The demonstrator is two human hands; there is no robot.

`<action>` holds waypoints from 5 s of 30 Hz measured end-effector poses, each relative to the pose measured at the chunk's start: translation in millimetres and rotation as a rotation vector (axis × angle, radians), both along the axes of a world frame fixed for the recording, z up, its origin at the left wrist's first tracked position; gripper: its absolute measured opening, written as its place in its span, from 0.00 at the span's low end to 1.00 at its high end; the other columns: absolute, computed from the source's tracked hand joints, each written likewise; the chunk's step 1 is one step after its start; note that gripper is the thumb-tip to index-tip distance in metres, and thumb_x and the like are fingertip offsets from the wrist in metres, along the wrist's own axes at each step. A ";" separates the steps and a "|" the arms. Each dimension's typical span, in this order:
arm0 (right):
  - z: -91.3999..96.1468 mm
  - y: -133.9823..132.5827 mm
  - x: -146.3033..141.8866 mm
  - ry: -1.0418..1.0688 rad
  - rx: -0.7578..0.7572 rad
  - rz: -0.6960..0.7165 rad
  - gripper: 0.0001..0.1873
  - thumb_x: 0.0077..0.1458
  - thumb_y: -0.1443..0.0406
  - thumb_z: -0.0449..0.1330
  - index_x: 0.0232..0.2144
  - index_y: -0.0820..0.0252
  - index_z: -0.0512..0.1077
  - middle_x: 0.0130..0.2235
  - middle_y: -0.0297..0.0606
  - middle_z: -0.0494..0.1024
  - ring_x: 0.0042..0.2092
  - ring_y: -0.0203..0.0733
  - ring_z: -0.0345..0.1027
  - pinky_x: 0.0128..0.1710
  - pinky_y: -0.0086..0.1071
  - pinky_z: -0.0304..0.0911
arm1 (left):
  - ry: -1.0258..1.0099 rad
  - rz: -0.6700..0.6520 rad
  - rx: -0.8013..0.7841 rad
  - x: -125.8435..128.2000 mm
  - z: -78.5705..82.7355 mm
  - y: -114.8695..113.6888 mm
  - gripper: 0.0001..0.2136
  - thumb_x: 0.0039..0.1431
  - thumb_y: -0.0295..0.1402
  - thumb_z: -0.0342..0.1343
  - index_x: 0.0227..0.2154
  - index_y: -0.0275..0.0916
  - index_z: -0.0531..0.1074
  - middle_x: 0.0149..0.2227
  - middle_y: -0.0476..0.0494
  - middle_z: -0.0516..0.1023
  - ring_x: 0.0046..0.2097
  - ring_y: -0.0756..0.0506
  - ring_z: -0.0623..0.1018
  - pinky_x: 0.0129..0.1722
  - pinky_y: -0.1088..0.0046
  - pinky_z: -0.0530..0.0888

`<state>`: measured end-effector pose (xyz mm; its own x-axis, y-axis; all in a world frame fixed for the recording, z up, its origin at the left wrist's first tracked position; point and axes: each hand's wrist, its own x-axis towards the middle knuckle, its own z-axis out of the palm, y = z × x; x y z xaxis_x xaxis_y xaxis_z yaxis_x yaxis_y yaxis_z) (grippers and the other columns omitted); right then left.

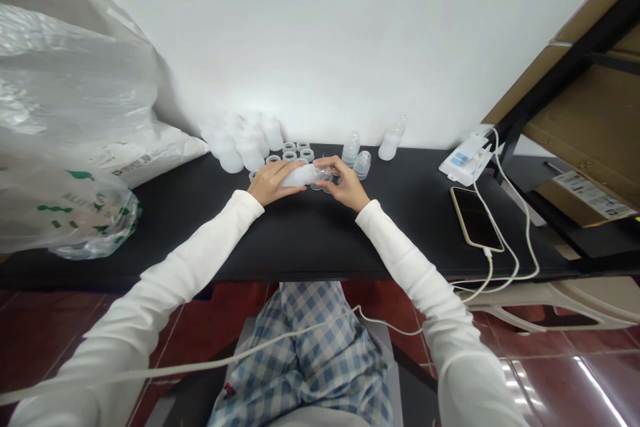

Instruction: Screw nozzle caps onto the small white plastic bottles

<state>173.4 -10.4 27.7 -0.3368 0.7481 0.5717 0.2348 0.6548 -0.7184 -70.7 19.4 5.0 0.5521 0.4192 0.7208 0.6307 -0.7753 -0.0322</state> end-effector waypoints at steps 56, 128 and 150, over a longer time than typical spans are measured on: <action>12.6 -12.8 -12.5 -0.347 0.201 -0.391 0.19 0.65 0.52 0.49 0.40 0.55 0.74 0.38 0.44 0.78 0.40 0.48 0.72 0.39 0.38 0.66 | 0.007 0.080 -0.068 30.2 2.5 -21.6 0.29 0.66 0.54 0.49 0.60 0.37 0.69 0.44 0.34 0.82 0.43 0.40 0.81 0.45 0.64 0.74; -5.8 6.4 85.3 -0.890 0.009 -0.492 0.21 0.61 0.46 0.56 0.36 0.56 0.77 0.24 0.35 0.76 0.26 0.39 0.70 0.28 0.30 0.52 | -1.035 -0.012 -0.896 28.1 8.8 -17.9 0.19 0.65 0.53 0.52 0.44 0.41 0.64 0.43 0.42 0.76 0.31 0.50 0.76 0.35 0.70 0.72; -16.4 -5.6 9.7 -0.150 0.345 -0.201 0.19 0.63 0.64 0.58 0.56 0.53 0.68 0.53 0.44 0.78 0.54 0.46 0.74 0.57 0.45 0.70 | -1.480 -0.399 -1.441 44.8 2.9 -15.8 0.11 0.68 0.38 0.52 0.40 0.34 0.74 0.45 0.37 0.81 0.49 0.44 0.81 0.55 0.65 0.73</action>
